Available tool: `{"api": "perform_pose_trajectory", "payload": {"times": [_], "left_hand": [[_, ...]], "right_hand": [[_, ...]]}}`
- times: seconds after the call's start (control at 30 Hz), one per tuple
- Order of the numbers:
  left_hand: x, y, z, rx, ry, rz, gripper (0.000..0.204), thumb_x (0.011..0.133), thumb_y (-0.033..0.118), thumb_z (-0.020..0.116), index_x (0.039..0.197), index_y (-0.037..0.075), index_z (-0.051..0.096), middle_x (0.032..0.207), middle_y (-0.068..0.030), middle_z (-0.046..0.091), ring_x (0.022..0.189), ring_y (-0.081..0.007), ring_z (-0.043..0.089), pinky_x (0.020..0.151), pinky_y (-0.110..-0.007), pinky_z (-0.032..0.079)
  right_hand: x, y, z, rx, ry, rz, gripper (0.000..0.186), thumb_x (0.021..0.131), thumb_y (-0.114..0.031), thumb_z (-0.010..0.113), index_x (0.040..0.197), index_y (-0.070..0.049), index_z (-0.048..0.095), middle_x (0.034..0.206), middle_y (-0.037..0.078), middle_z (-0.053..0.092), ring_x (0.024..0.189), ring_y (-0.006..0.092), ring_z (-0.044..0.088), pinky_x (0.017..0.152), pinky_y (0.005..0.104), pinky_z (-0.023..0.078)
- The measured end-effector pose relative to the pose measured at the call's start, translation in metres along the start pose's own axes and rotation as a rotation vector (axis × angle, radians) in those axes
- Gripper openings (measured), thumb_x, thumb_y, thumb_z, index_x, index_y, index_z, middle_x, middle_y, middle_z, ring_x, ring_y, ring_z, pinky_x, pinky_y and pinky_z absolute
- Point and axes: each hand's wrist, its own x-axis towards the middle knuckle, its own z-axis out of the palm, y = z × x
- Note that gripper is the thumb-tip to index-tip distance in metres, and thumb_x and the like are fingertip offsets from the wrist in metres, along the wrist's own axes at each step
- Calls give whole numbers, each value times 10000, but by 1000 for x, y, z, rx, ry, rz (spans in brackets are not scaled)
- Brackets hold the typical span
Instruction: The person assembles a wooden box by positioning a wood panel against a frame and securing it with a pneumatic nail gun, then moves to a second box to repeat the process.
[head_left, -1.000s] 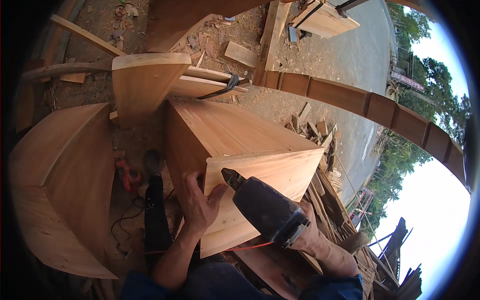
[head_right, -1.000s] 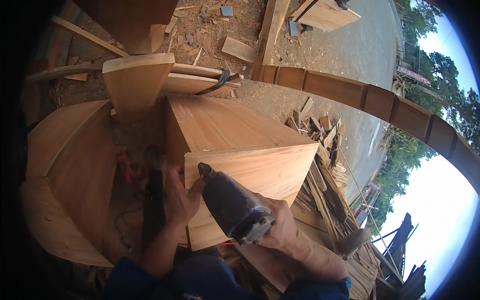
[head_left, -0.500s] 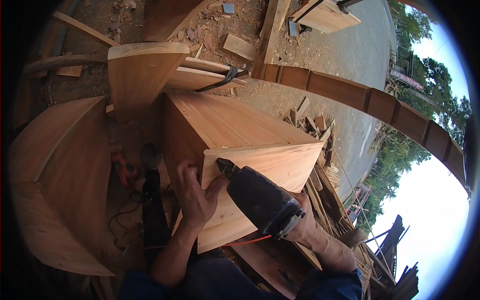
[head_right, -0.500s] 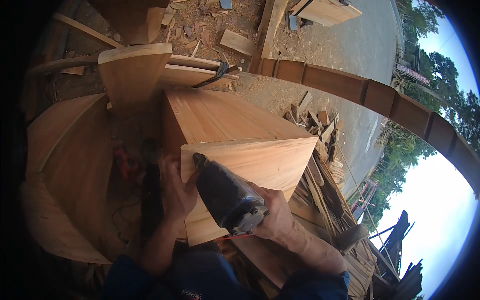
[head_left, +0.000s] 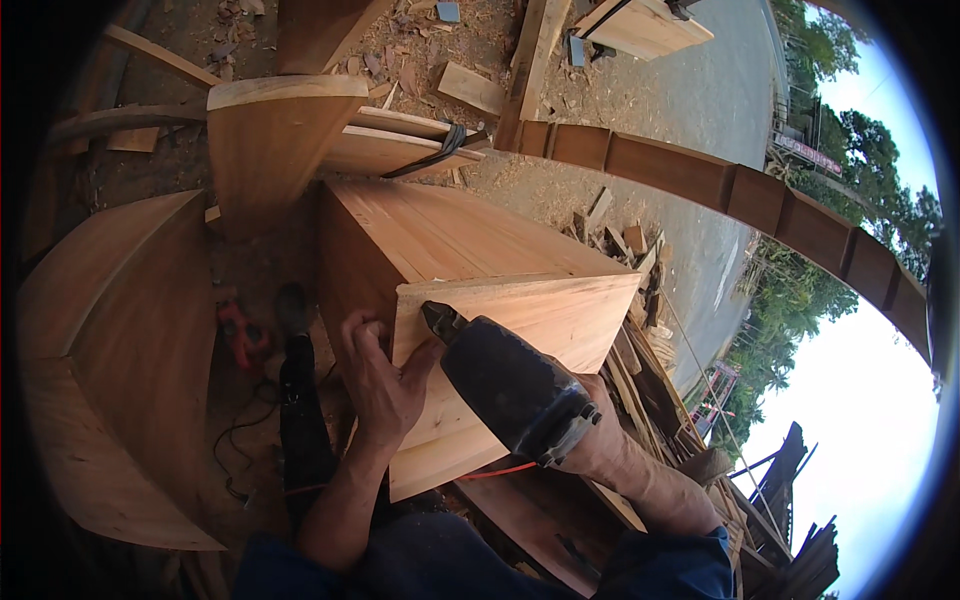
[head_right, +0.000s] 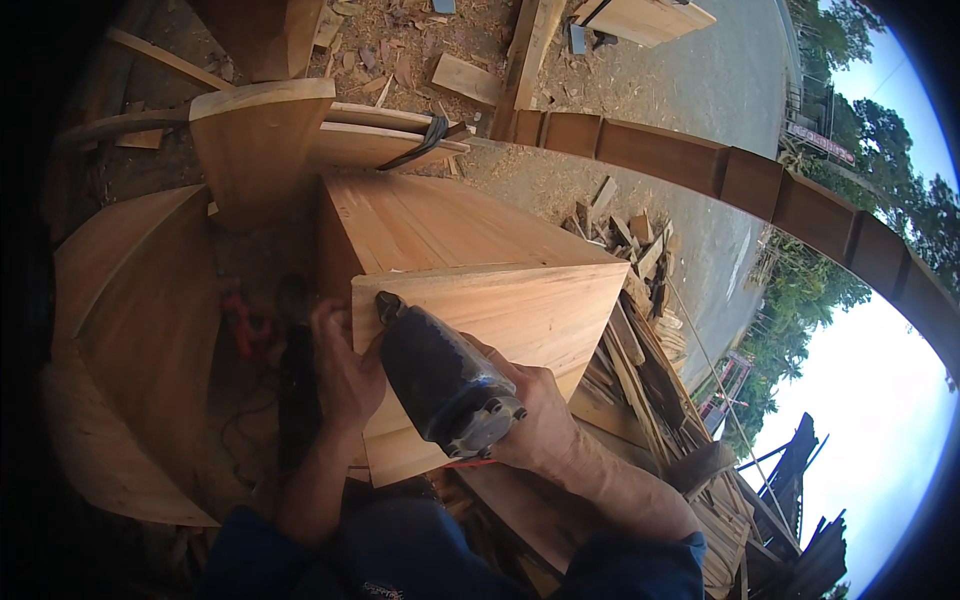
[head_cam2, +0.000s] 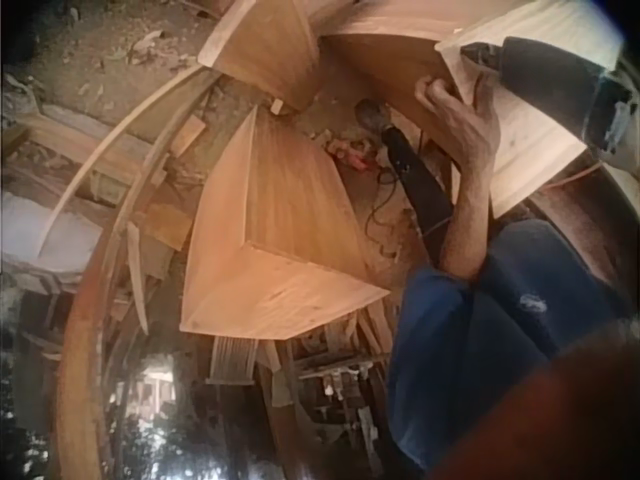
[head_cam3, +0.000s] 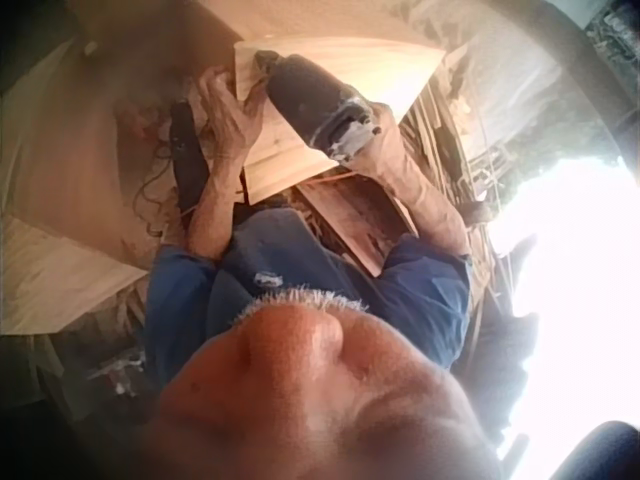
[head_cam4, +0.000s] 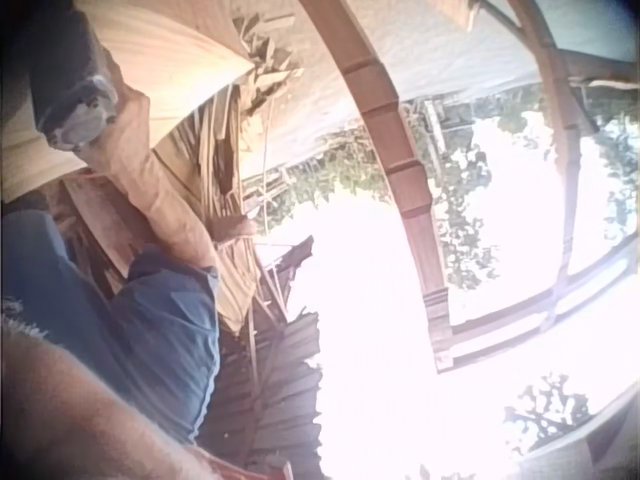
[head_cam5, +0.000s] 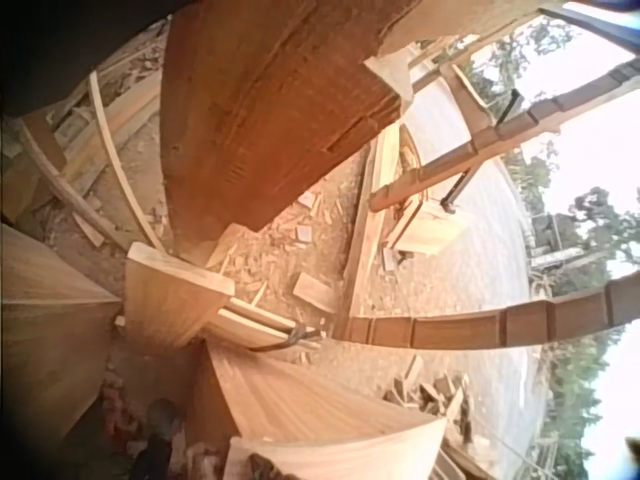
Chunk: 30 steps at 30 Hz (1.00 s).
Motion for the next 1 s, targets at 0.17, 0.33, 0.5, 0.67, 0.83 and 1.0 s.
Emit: {"api": "perform_pose_trajectory", "payload": {"times": [0.17,0.33,0.5,0.67,0.83,1.0], "left_hand": [[-5,-9,5,-90,25,17,592,837,269,849,1132,-25,430,1221,-207,426,1045,-350,527,853,-444,490],[-5,-2,5,-11,13,68,619,840,249,847,1185,-21,409,1244,-207,417,1107,-359,508,907,-449,489],[0,26,-12,266,69,76,845,810,322,845,1428,-7,372,1424,-222,370,1315,-411,415,1108,-547,340],[12,56,-19,569,-15,410,738,807,309,798,1408,18,484,1481,-196,378,1419,-406,324,1162,-657,183],[17,81,38,658,-202,684,545,915,292,674,1354,-3,542,1359,-171,501,1404,-380,369,1196,-664,143],[27,97,117,644,-352,783,529,927,298,668,1341,-8,541,1310,-154,518,1388,-341,388,1231,-627,125]], "right_hand": [[0,-1,-4,-61,-80,-13,755,714,-155,826,1391,-27,519,1077,161,701,909,375,724,790,429,593],[-1,0,-1,-71,27,-44,781,729,-142,814,1429,-42,480,1017,177,727,949,386,719,802,430,585],[-40,11,0,61,117,96,725,770,-126,778,1427,-47,481,1037,178,734,973,378,721,824,402,577],[-76,37,-3,-90,324,85,314,820,-110,721,1121,-30,676,955,164,735,854,366,732,758,393,579],[-118,77,12,120,462,368,183,842,-148,735,989,-48,690,846,148,720,798,359,721,655,399,555],[-160,112,21,21,590,307,206,861,-166,721,1023,-45,679,819,150,712,762,349,715,634,399,548]]}}
